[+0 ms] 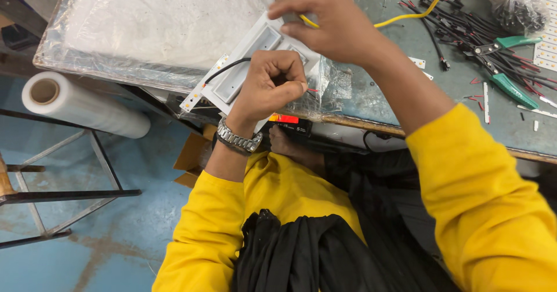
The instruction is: The person solders wires to LED strips inside a white plastic housing. They use a soldering iron to attach red and black wires to the strip contacts, then dip the wire ends into a small metal container, likely containing flux or solder, before continuing to solder additional strips.
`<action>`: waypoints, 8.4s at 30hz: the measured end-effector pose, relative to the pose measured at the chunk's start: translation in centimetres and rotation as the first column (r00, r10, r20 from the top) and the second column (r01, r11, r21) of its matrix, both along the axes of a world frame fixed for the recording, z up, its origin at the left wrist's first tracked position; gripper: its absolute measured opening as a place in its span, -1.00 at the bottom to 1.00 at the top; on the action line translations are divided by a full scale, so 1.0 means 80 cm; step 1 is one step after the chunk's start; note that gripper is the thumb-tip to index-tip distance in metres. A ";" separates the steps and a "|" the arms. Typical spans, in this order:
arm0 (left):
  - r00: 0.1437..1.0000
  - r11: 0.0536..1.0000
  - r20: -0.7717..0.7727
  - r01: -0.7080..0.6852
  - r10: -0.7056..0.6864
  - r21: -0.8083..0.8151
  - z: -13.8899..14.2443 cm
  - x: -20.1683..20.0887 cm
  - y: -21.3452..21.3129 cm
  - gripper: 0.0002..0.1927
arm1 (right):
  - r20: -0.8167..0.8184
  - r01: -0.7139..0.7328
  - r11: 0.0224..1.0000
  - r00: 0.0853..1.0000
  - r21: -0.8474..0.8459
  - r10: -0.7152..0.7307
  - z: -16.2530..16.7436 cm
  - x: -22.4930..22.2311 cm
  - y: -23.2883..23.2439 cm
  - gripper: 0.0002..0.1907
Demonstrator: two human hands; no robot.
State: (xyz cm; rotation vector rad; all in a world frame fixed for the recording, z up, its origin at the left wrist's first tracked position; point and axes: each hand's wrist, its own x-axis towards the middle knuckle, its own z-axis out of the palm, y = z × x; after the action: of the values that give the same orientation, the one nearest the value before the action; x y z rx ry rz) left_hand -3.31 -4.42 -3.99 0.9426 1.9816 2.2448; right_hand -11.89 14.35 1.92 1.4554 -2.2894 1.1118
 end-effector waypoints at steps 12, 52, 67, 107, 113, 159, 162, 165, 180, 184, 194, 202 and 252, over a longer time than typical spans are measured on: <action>0.993 0.992 0.025 0.120 -0.119 -0.045 0.003 -0.003 -0.007 -0.87 | -0.007 -0.156 0.893 0.984 0.422 0.176 0.012 -0.028 -0.083 -0.62; 0.992 0.967 0.098 -0.098 0.076 0.236 -0.009 0.065 -0.018 -0.90 | -0.175 0.250 0.902 0.964 0.351 -0.199 -0.009 0.040 -0.013 -0.66; 0.972 0.974 0.110 -0.217 0.209 0.067 0.008 0.057 -0.023 -0.90 | -0.097 0.217 0.952 0.975 0.214 -0.200 -0.023 0.049 0.014 -0.64; 0.921 0.893 -0.166 -0.383 0.352 -0.235 0.029 0.068 0.035 -0.91 | 0.354 0.657 0.727 0.740 -0.198 -0.572 -0.067 0.148 0.109 -0.69; 0.922 0.892 -0.177 -0.381 0.345 -0.242 0.023 0.066 0.041 -0.92 | 0.230 0.833 0.554 0.540 -0.008 -0.810 -0.067 0.107 0.191 -0.76; 0.925 0.917 -0.053 -0.380 0.376 -0.120 0.059 0.060 -0.027 -0.95 | -0.065 0.184 0.929 0.983 0.320 -0.173 0.037 0.131 0.086 -0.66; 0.896 0.888 -0.190 -0.432 0.402 -0.157 0.057 0.070 -0.029 -0.96 | -0.034 0.064 0.919 0.998 0.389 -0.055 0.046 0.115 0.069 -0.61; 0.844 0.839 -0.325 -0.504 0.427 -0.206 0.057 0.079 -0.029 -0.93 | -0.014 0.022 0.898 1.000 0.440 -0.018 0.049 0.104 0.054 -0.61; 0.742 0.770 -0.541 -0.589 0.396 -0.245 0.021 0.104 -0.016 -0.87 | -0.029 0.027 0.918 0.999 0.395 -0.017 0.025 0.096 0.048 -0.58; 0.770 0.768 -0.481 -0.583 0.420 -0.264 0.020 0.102 -0.017 -0.90 | -0.016 0.015 0.927 1.000 0.375 -0.009 0.024 0.095 0.048 -0.57; 0.722 0.726 -0.585 -0.617 0.369 -0.303 0.025 0.102 -0.007 -0.86 | -0.033 0.003 0.953 0.999 0.303 0.007 0.021 0.098 0.056 -0.55; 0.649 0.663 -0.718 -0.656 0.250 -0.362 0.018 0.100 -0.003 -0.85 | 0.032 -0.009 0.968 0.999 0.249 0.001 0.006 0.093 0.066 -0.54; 0.671 0.660 -0.738 -0.587 0.072 -0.469 0.030 0.077 -0.011 -0.87 | 0.111 0.137 0.990 0.984 0.023 -0.139 -0.020 0.100 0.070 -0.49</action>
State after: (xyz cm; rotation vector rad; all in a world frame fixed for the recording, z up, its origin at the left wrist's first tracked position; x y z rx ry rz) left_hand 2.86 -5.32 -1.59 1.4421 3.2079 1.0014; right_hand -3.86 19.93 0.33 1.2467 -2.4377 1.1650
